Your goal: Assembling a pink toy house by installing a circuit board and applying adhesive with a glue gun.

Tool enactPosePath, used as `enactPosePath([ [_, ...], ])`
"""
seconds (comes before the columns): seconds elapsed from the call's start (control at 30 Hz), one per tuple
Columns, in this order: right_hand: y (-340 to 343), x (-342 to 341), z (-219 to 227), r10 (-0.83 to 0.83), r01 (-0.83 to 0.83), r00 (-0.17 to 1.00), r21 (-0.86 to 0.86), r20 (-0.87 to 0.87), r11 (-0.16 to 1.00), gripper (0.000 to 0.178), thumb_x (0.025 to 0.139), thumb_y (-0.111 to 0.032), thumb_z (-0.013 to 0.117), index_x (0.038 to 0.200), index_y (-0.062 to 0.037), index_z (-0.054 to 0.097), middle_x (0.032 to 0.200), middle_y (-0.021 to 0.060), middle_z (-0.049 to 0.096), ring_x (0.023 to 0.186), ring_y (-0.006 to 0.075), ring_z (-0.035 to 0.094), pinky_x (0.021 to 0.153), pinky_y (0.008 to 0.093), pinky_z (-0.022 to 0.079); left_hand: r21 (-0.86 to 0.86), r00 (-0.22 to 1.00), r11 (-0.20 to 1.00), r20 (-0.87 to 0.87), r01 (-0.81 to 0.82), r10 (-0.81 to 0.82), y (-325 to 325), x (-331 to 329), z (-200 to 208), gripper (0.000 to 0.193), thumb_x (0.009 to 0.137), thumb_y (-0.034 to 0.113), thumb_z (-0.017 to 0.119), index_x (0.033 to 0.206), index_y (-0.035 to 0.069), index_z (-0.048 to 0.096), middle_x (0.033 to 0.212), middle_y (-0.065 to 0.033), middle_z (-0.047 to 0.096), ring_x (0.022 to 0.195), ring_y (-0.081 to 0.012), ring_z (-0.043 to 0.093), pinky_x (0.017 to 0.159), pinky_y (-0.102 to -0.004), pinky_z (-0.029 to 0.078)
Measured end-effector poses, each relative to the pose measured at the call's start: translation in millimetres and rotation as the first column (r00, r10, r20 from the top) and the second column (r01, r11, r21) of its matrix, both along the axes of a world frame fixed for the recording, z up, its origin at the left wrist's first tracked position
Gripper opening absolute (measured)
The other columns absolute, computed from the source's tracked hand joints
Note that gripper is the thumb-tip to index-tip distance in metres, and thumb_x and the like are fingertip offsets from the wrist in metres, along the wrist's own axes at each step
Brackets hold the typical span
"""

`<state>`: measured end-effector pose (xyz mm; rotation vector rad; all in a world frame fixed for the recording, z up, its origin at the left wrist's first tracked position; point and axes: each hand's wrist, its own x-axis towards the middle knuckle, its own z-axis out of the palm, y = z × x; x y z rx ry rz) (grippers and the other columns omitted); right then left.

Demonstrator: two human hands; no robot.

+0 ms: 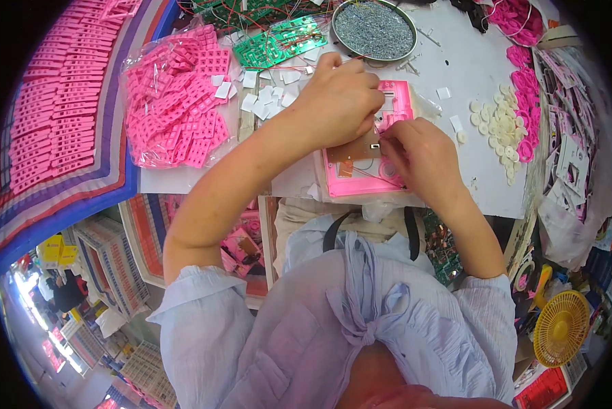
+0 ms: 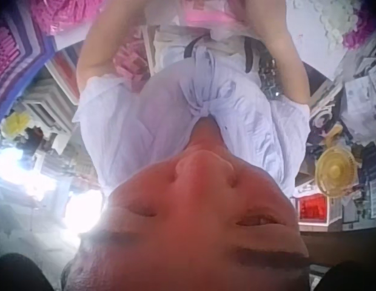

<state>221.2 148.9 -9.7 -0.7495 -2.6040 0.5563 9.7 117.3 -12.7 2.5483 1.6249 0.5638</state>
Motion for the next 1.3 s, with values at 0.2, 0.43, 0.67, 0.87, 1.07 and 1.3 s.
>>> enactPosePath([
  [0.2, -0.8, -4.7, 12.5, 0.008, -0.008, 1.000, 0.037, 0.000, 0.999, 0.011, 0.080, -0.010, 0.071, 0.085, -0.0048, 0.063, 0.082, 0.0093, 0.061, 0.081, 0.0296, 0.060, 0.068, 0.0416, 0.052, -0.176, 0.942, 0.979, -0.296, 0.107, -0.156, 19.3, 25.8, 12.0, 0.008, 0.074, 0.018, 0.071, 0.078, 0.011, 0.072, 0.087, -0.0022, 0.066, 0.095, -0.0218, 0.061, 0.090, -0.0409, 0.042],
  [0.43, 5.7, 0.9, 2.8, 0.023, -0.027, 0.996, -0.043, -0.082, 0.999, 0.011, 0.079, -0.007, 0.072, 0.084, -0.0040, 0.063, 0.084, 0.0097, 0.059, 0.081, 0.0311, 0.056, 0.071, 0.0412, 0.049, -0.398, 0.920, 0.910, -0.301, 0.117, -0.250, 34.5, 21.8, 23.8, 0.012, 0.080, 0.018, 0.065, 0.078, 0.008, 0.072, 0.084, -0.0073, 0.067, 0.092, -0.0257, 0.063, 0.083, -0.0420, 0.045],
  [0.67, 9.6, 2.2, -0.1, 0.051, -0.054, 0.994, -0.031, -0.093, 0.998, 0.011, 0.080, -0.008, 0.072, 0.084, -0.0040, 0.062, 0.082, 0.0098, 0.058, 0.079, 0.0305, 0.055, 0.069, 0.0412, 0.049, -0.403, 0.914, 0.899, -0.275, 0.173, -0.299, 41.5, 21.8, 27.5, 0.011, 0.076, 0.018, 0.070, 0.073, 0.007, 0.072, 0.081, -0.0096, 0.070, 0.090, -0.0280, 0.064, 0.081, -0.0440, 0.048],
  [0.87, 8.8, 1.2, -0.9, 0.047, -0.050, 0.994, -0.025, -0.103, 0.998, 0.010, 0.082, -0.009, 0.070, 0.086, -0.0043, 0.063, 0.082, 0.0091, 0.060, 0.079, 0.0303, 0.056, 0.070, 0.0410, 0.050, -0.412, 0.901, 0.890, -0.282, 0.195, -0.329, 40.5, 28.1, 28.5, 0.011, 0.074, 0.016, 0.071, 0.073, 0.006, 0.072, 0.078, -0.0122, 0.070, 0.084, -0.0301, 0.066, 0.072, -0.0444, 0.053],
  [1.07, 13.7, -1.5, 3.4, 0.058, -0.064, 0.995, 0.074, 0.084, 0.995, 0.015, 0.082, -0.010, 0.070, 0.093, -0.0053, 0.061, 0.085, 0.0081, 0.062, 0.084, 0.0293, 0.059, 0.073, 0.0398, 0.052, -0.390, 0.976, 0.920, -0.215, -0.051, -0.037, 41.1, 16.9, 14.7, 0.014, 0.076, 0.014, 0.070, 0.080, 0.001, 0.071, 0.079, -0.0173, 0.068, 0.083, -0.0371, 0.067, 0.073, -0.0468, 0.055],
  [1.3, 36.8, -11.7, -20.7, 0.114, -0.108, 0.978, 0.049, -0.172, 0.993, 0.014, 0.080, -0.011, 0.072, 0.090, -0.0058, 0.063, 0.100, 0.0076, 0.064, 0.094, 0.0299, 0.057, 0.079, 0.0398, 0.052, -0.528, 0.991, 0.843, 0.026, -0.099, 0.133, 40.8, 3.4, 15.4, 0.018, 0.078, 0.021, 0.076, 0.080, 0.004, 0.071, 0.081, -0.0162, 0.071, 0.078, -0.0326, 0.069, 0.071, -0.0437, 0.053],
])
